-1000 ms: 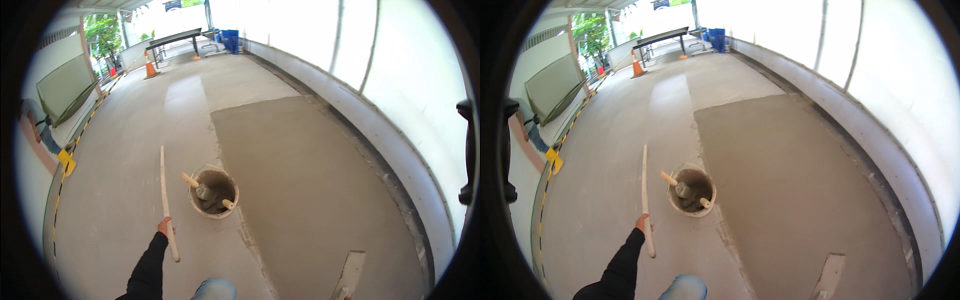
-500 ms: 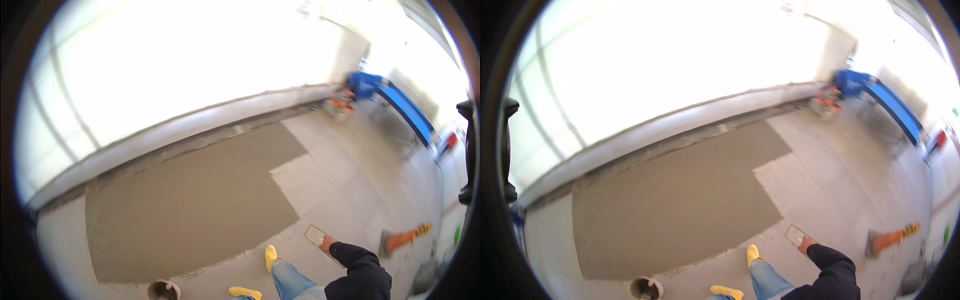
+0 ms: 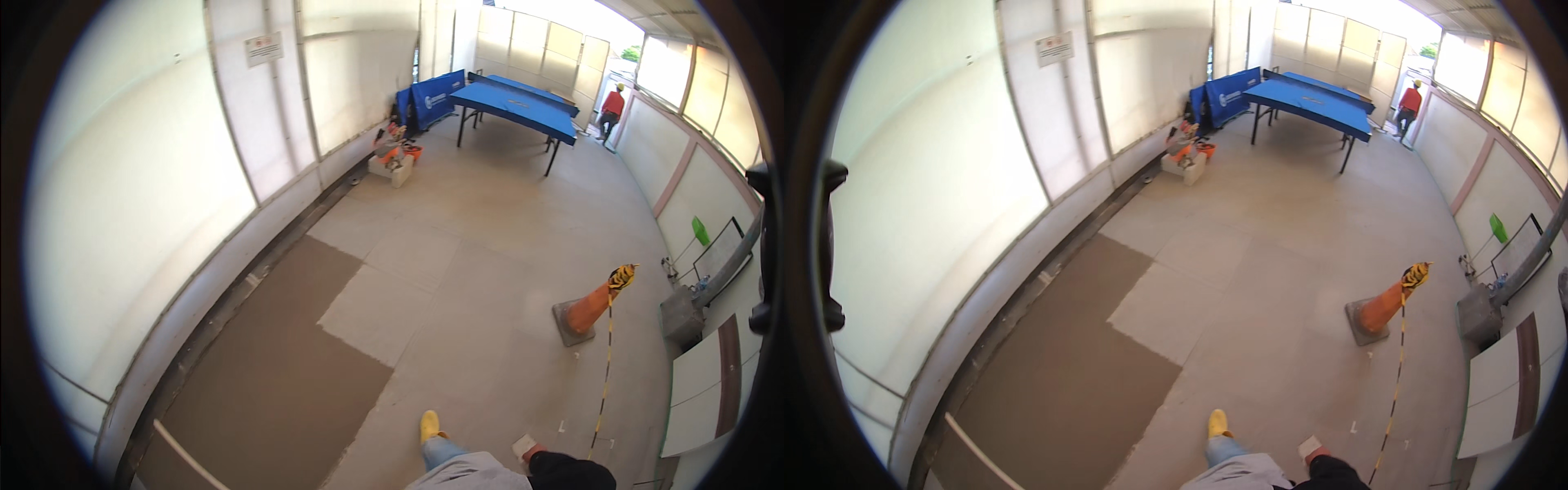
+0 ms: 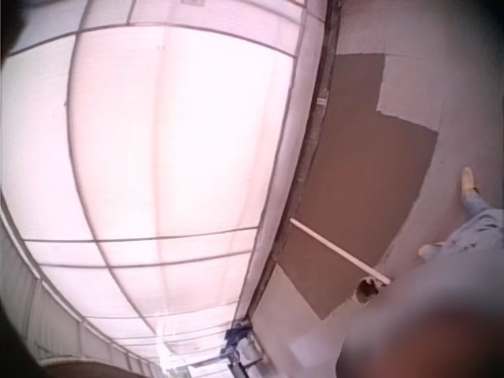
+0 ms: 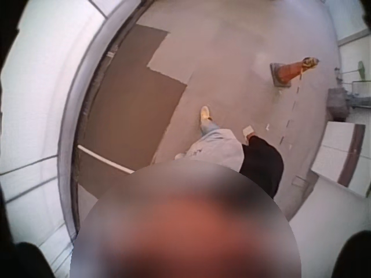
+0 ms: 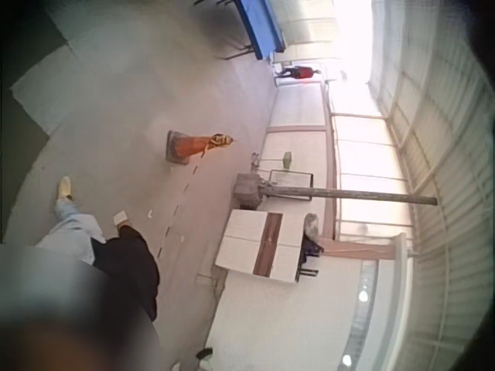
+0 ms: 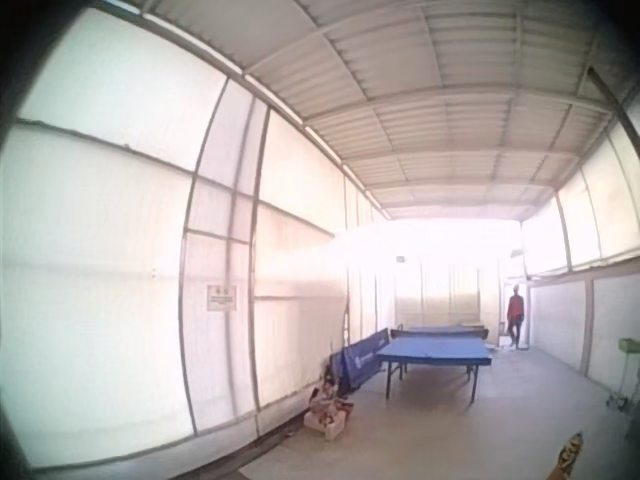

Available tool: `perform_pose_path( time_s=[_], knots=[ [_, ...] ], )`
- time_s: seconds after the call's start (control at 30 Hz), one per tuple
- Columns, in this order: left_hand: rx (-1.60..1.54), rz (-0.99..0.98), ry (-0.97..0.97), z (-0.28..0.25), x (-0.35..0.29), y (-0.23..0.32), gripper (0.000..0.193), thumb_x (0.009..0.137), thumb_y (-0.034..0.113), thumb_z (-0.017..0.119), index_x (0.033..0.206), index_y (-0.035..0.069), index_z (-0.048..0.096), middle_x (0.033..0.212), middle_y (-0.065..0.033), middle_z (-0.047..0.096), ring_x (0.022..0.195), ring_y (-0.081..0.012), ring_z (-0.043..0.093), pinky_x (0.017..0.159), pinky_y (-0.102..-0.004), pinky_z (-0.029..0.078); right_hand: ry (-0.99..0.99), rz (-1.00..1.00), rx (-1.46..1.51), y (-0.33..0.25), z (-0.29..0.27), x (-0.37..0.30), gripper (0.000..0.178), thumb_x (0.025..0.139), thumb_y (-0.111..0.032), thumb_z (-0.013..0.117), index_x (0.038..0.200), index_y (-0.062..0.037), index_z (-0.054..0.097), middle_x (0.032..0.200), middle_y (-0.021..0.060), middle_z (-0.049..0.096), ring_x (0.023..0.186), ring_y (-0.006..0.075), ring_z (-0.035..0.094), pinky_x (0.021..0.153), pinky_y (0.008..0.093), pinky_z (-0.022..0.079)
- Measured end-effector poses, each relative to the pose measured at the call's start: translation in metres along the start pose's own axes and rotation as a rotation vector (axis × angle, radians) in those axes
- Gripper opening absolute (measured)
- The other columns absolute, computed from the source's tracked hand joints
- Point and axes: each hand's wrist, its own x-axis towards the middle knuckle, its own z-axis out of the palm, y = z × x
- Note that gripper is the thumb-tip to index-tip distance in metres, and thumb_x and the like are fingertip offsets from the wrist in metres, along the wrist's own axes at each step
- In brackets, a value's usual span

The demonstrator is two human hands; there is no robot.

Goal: The person uses a wooden trowel to smooth wet concrete on a large indoor floor. They repeatedly drag the trowel across the surface to level it, then walk to a storage area, place the trowel down, and pick up a mop.

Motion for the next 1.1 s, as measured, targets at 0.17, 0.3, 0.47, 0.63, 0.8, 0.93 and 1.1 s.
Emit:
perform_pose_path(
  time_s=[0.17, 0.3, 0.47, 0.63, 0.8, 0.93, 1.1],
  knots=[
    [0.104, 0.101, -0.156, 0.084, -0.001, 0.105, 0.078, 0.074, 0.001, 0.075, 0.144, 0.011, 0.044, 0.12, -0.0193, 0.063, 0.107, -0.0338, 0.062, 0.087, -0.0436, 0.053, 0.099, 0.089, 0.314, 0.026, -0.006, 0.029, 0.049, 0.076, -0.041, 0.071, 0.116, -0.0125, 0.068, 0.113, 0.0143, 0.07, 0.106, 0.0318, 0.067, 0.091, 0.0391, 0.054],
    [0.185, 0.167, -0.262, 0.128, -0.004, 0.181, 0.078, 0.074, 0.0, 0.075, 0.145, 0.011, 0.044, 0.12, -0.0192, 0.063, 0.107, -0.0338, 0.061, 0.088, -0.0435, 0.053, 0.011, 0.227, 0.651, -0.005, -0.101, 0.017, 0.053, 0.082, -0.038, 0.067, 0.125, -0.0068, 0.06, 0.117, 0.0154, 0.067, 0.106, 0.0329, 0.065, 0.09, 0.0384, 0.054],
    [0.229, 0.252, -0.372, 0.162, 0.01, 0.245, 0.079, 0.073, -0.001, 0.075, 0.145, 0.012, 0.044, 0.121, -0.0191, 0.063, 0.108, -0.0338, 0.061, 0.088, -0.0433, 0.053, 0.217, 0.364, 0.788, -0.063, -0.204, 0.02, 0.056, 0.077, -0.027, 0.076, 0.121, 0.0008, 0.056, 0.111, 0.0247, 0.067, 0.091, 0.038, 0.069, 0.077, 0.0409, 0.059],
    [0.144, 0.527, -0.491, 0.223, 0.048, 0.307, 0.077, 0.069, 0.004, 0.077, 0.14, 0.01, 0.048, 0.122, -0.0176, 0.059, 0.114, -0.0335, 0.056, 0.095, -0.0445, 0.048, 0.167, 0.486, 1.002, -0.102, -0.233, 0.068, 0.05, 0.076, -0.024, 0.078, 0.111, 0.0061, 0.057, 0.105, 0.0249, 0.069, 0.079, 0.0343, 0.073, 0.067, 0.0412, 0.061],
    [0.34, 0.71, -0.56, 0.286, 0.107, 0.371, 0.08, 0.061, 0.013, 0.083, 0.135, 0.011, 0.052, 0.125, -0.0175, 0.054, 0.114, -0.0352, 0.056, 0.095, -0.0438, 0.049, 0.12, 0.392, 0.914, -0.117, -0.271, 0.129, 0.048, 0.075, -0.025, 0.079, 0.109, 0.004, 0.062, 0.104, 0.0237, 0.07, 0.084, 0.0341, 0.072, 0.073, 0.042, 0.059],
    [0.232, 0.816, -0.695, 0.347, 0.172, 0.428, 0.074, 0.073, 0.008, 0.074, 0.141, 0.013, 0.047, 0.129, -0.0204, 0.056, 0.12, -0.0372, 0.054, 0.101, -0.0457, 0.045, 0.213, 0.366, 0.755, -0.121, -0.265, 0.207, 0.058, 0.069, -0.035, 0.082, 0.114, -0.0019, 0.066, 0.11, 0.0183, 0.071, 0.105, 0.0328, 0.068, 0.087, 0.041, 0.056],
    [0.356, 0.811, -0.74, 0.384, 0.251, 0.51, 0.072, 0.075, 0.007, 0.068, 0.142, 0.019, 0.047, 0.141, -0.0233, 0.043, 0.129, -0.0431, 0.043, 0.106, -0.0472, 0.041, 0.086, 0.501, 0.972, -0.128, -0.229, 0.313, 0.039, 0.089, -0.022, 0.066, 0.122, -0.0023, 0.062, 0.116, 0.0164, 0.068, 0.096, 0.0302, 0.064, 0.077, 0.0447, 0.053]
  ],
)
